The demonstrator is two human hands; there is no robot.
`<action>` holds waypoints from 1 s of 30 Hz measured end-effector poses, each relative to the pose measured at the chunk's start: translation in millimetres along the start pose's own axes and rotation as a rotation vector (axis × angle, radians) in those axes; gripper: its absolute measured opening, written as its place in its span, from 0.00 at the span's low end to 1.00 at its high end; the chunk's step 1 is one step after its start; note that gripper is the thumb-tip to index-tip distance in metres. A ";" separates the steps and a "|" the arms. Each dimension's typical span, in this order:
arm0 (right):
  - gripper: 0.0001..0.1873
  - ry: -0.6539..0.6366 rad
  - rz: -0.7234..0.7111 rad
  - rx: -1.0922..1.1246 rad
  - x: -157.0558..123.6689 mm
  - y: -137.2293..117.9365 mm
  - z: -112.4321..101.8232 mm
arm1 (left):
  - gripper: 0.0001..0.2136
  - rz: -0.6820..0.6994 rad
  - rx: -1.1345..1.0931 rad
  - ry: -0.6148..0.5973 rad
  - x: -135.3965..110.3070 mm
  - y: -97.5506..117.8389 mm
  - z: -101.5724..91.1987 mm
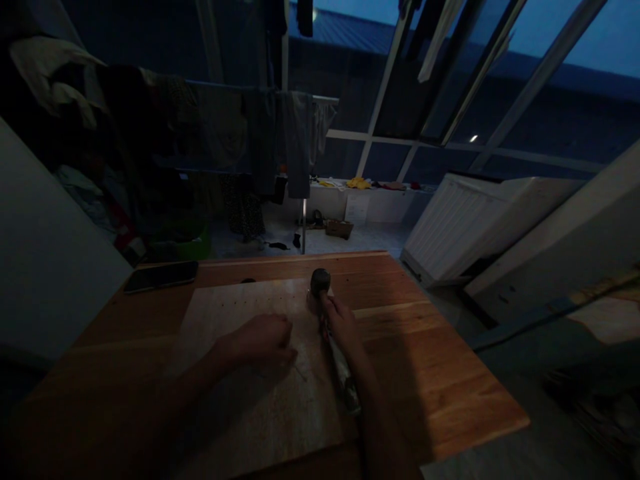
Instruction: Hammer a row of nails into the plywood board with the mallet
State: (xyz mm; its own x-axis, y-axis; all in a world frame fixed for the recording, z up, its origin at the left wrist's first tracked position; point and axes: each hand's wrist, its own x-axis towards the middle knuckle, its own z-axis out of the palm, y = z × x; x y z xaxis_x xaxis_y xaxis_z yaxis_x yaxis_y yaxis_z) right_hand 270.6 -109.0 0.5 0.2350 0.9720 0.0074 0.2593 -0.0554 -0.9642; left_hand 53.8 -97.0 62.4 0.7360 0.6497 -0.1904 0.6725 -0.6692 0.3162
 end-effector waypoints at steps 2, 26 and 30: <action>0.26 0.000 -0.004 -0.001 -1.0 -1.1 0.2 | 0.12 -0.063 0.061 0.053 -0.6 10.9 5.5; 0.27 0.033 -0.029 -0.050 1.2 -5.3 1.2 | 0.03 -0.094 -0.808 0.548 60.2 -46.2 8.0; 0.28 0.000 0.005 -0.033 -0.8 -4.9 2.6 | 0.03 -0.176 -1.082 0.734 73.8 -64.4 24.2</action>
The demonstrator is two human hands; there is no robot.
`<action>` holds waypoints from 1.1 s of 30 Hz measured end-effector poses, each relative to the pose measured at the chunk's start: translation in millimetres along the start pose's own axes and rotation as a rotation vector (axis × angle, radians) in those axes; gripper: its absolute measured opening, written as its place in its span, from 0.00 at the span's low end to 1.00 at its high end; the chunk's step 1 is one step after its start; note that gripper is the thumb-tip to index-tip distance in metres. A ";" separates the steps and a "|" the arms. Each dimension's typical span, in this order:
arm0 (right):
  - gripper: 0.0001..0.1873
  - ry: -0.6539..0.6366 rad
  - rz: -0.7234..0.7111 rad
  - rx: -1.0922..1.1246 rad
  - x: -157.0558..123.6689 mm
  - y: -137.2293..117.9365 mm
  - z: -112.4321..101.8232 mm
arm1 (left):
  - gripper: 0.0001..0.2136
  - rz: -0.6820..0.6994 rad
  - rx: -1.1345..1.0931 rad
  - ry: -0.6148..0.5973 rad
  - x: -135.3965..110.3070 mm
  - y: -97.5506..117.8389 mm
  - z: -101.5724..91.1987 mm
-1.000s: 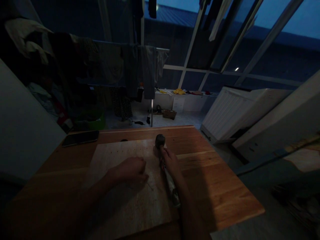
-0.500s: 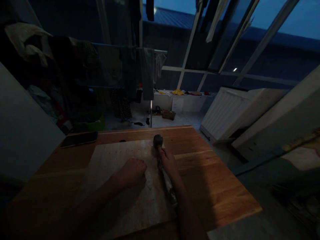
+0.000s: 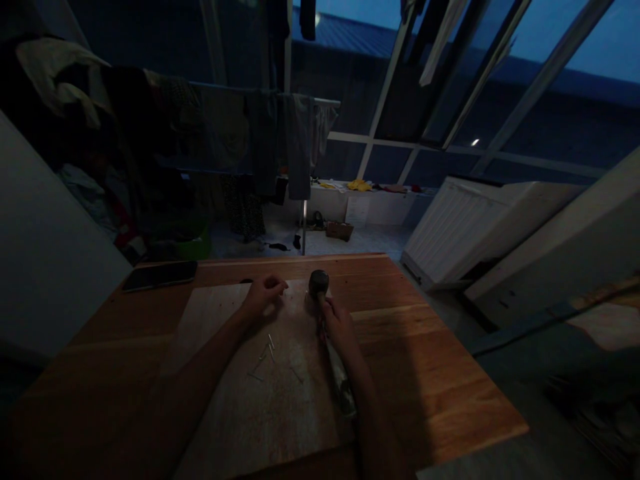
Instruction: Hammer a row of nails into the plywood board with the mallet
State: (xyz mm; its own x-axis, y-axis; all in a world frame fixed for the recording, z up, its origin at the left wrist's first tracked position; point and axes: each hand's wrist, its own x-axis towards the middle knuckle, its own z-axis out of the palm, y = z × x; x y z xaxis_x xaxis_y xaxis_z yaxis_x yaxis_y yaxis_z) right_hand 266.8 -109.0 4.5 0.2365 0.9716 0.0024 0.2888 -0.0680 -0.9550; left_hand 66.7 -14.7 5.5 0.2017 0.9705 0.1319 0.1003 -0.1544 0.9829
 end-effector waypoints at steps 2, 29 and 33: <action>0.28 -0.003 0.004 0.007 -0.4 1.2 0.1 | 0.08 0.033 -0.045 0.026 -0.7 -7.2 2.9; 0.24 -0.081 -0.087 0.110 -15.2 -23.8 7.1 | 0.10 0.174 0.313 -0.069 -10.2 -7.0 12.4; 0.24 -0.117 -0.139 0.062 -19.5 -28.3 12.2 | 0.15 0.164 0.295 -0.063 -9.2 -7.3 12.0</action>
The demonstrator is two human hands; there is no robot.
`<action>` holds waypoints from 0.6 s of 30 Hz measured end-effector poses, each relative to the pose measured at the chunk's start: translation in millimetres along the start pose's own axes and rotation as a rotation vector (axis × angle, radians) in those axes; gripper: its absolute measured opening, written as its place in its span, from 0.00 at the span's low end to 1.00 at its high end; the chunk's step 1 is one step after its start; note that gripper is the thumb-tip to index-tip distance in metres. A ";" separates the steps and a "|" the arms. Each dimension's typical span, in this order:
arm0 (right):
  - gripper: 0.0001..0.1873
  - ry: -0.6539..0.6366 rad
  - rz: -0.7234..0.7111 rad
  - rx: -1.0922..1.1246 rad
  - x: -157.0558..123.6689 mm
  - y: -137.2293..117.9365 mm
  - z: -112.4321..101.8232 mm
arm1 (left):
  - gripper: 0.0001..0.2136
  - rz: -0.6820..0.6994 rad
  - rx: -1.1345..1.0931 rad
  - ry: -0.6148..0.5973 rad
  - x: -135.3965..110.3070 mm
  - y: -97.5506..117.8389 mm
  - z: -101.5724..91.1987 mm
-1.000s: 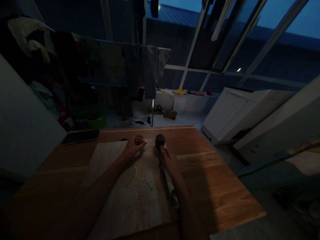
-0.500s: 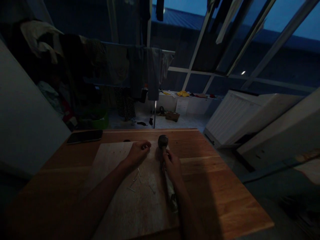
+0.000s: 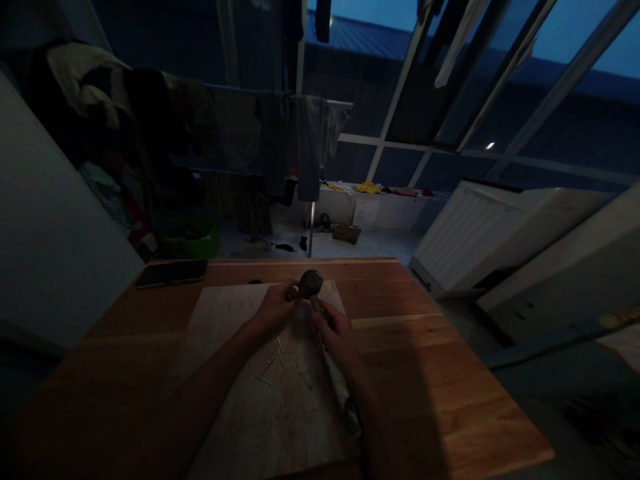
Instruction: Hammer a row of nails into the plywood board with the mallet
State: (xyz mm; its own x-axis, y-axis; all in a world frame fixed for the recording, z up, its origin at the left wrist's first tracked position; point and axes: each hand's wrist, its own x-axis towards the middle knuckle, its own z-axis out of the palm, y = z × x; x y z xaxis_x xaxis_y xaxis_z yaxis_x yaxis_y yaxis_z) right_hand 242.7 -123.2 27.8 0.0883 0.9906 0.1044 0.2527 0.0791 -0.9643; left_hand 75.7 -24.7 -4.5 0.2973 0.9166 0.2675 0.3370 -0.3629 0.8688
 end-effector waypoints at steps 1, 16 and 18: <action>0.24 -0.006 -0.008 -0.013 -0.2 0.0 0.6 | 0.16 0.001 0.003 0.004 0.1 0.4 -0.3; 0.26 -0.021 -0.068 -0.059 3.1 13.2 -0.7 | 0.17 -0.017 -0.021 0.005 -0.3 1.6 0.1; 0.26 -0.018 -0.076 -0.055 2.6 12.0 -0.2 | 0.17 -0.020 -0.017 0.010 -0.3 2.3 -0.6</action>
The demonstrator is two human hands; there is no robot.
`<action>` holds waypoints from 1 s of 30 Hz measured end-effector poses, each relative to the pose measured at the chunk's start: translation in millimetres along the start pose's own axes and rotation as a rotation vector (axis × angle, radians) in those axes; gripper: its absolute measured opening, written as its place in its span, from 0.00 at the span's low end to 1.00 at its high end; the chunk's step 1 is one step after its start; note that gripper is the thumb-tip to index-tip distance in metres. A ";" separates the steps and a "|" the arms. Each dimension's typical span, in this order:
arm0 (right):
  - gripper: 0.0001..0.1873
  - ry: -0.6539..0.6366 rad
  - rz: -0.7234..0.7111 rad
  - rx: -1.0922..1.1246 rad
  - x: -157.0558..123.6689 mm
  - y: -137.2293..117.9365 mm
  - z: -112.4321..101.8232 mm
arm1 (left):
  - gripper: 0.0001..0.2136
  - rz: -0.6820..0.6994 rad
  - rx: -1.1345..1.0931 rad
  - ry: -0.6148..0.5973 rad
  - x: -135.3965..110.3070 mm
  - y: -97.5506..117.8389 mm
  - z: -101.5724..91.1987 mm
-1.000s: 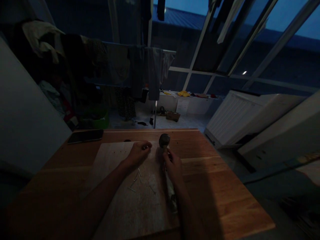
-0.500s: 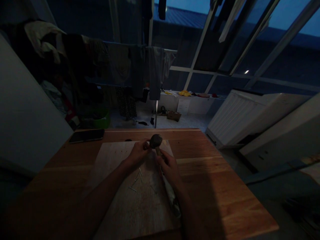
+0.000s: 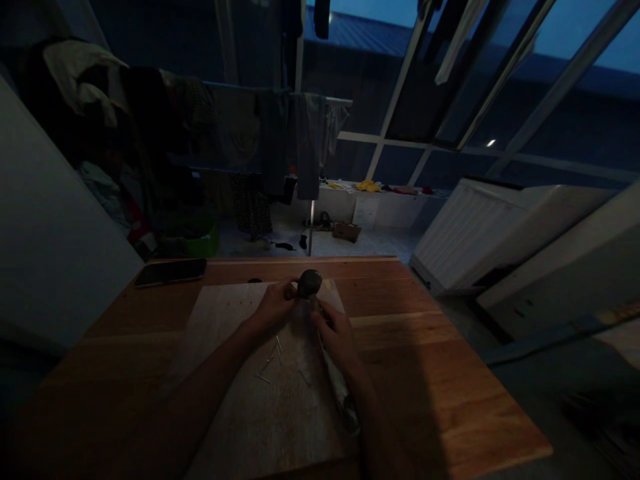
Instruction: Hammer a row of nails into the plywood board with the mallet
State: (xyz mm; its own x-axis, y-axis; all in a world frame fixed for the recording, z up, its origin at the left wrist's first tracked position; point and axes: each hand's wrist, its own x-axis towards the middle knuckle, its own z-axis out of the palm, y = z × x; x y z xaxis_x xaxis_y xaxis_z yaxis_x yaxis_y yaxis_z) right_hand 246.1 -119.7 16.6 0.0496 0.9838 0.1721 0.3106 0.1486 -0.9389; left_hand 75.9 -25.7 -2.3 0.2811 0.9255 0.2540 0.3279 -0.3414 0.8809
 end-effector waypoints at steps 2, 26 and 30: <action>0.25 0.005 -0.007 0.011 -0.6 -1.9 0.5 | 0.17 -0.002 -0.009 0.000 -0.5 1.3 -0.9; 0.21 0.229 0.063 0.102 2.5 -2.5 -2.6 | 0.08 0.720 0.831 -0.727 -84.4 77.8 -10.6; 0.20 0.241 0.036 0.063 2.9 -2.0 -2.4 | 0.06 0.755 0.858 -0.700 -87.4 77.9 2.5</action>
State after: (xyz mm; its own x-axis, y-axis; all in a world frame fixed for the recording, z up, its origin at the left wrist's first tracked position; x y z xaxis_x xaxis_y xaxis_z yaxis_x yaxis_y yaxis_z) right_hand 247.9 -117.3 19.6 0.2872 0.9374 0.1968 0.2447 0.1269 -0.9613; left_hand 79.2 -133.6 43.1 0.9579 0.2757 0.0797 0.2746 -0.9613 0.0238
